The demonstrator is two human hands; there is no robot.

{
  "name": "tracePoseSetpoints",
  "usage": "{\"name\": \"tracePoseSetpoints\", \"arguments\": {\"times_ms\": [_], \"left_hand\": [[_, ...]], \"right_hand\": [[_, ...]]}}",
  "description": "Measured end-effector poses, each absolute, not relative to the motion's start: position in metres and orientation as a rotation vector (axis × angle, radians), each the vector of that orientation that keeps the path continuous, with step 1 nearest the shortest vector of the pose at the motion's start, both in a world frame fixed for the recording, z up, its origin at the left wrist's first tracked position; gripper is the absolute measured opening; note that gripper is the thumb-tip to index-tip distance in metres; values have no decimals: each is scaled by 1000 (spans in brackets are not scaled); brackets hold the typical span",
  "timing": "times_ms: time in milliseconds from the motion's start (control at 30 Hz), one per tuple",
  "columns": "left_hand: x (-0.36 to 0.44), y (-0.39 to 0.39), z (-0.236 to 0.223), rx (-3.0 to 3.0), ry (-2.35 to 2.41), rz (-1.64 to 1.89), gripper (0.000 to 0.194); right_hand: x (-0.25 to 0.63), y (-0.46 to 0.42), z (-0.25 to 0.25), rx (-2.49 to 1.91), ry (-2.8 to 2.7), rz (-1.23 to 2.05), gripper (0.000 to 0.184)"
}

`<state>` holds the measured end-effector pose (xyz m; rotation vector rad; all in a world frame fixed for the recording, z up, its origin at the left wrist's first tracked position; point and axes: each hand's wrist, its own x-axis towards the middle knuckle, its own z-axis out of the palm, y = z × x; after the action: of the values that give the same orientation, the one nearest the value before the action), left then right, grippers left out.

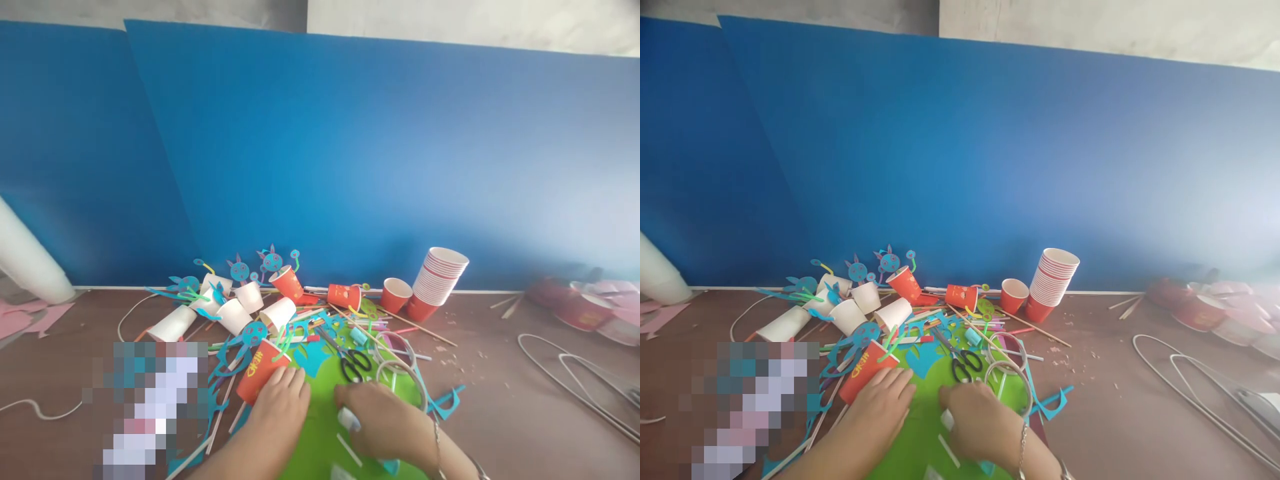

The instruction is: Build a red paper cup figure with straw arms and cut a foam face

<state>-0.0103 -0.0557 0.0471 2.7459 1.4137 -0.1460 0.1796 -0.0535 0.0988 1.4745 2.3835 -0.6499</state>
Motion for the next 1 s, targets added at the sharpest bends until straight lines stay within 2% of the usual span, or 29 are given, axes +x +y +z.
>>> {"name": "tracePoseSetpoints", "arguments": {"times_ms": [67, 167, 300, 467, 600, 700, 800, 867, 900, 1000], "left_hand": [[-10, -59, 37, 2754, 1378, -151, 41], [-8, -64, 33, 2704, 1338, -272, 49], [-11, -66, 43, 2638, 1225, -296, 48], [-15, -67, 47, 2641, 1207, -250, 39], [-14, -67, 48, 2637, 1171, -192, 32], [-15, -64, 45, 2582, 1178, -157, 43], [-19, -57, 37, 2518, 1312, -65, 61], [-24, -52, 31, 2483, 1401, -28, 61], [-26, -50, 29, 2466, 1423, 21, 55], [-31, -43, 27, 2400, 1441, 68, 55]], "right_hand": [[183, -46, 101, 1545, 2297, -586, 42], [184, -38, 102, 1689, 2261, -420, 44], [175, -38, 91, 1827, 2447, -344, 31], [168, -35, 57, 1399, 2878, -574, 41], [168, -19, 41, 1675, 2717, -391, 43], [175, -17, 57, 1769, 2681, -367, 39], [186, -34, 83, 1660, 2609, -617, 25], [191, -51, 91, 1494, 2482, -764, 31], [192, -59, 89, 1379, 2515, -722, 37], [188, -76, 70, 1196, 2572, -411, 29]]}}
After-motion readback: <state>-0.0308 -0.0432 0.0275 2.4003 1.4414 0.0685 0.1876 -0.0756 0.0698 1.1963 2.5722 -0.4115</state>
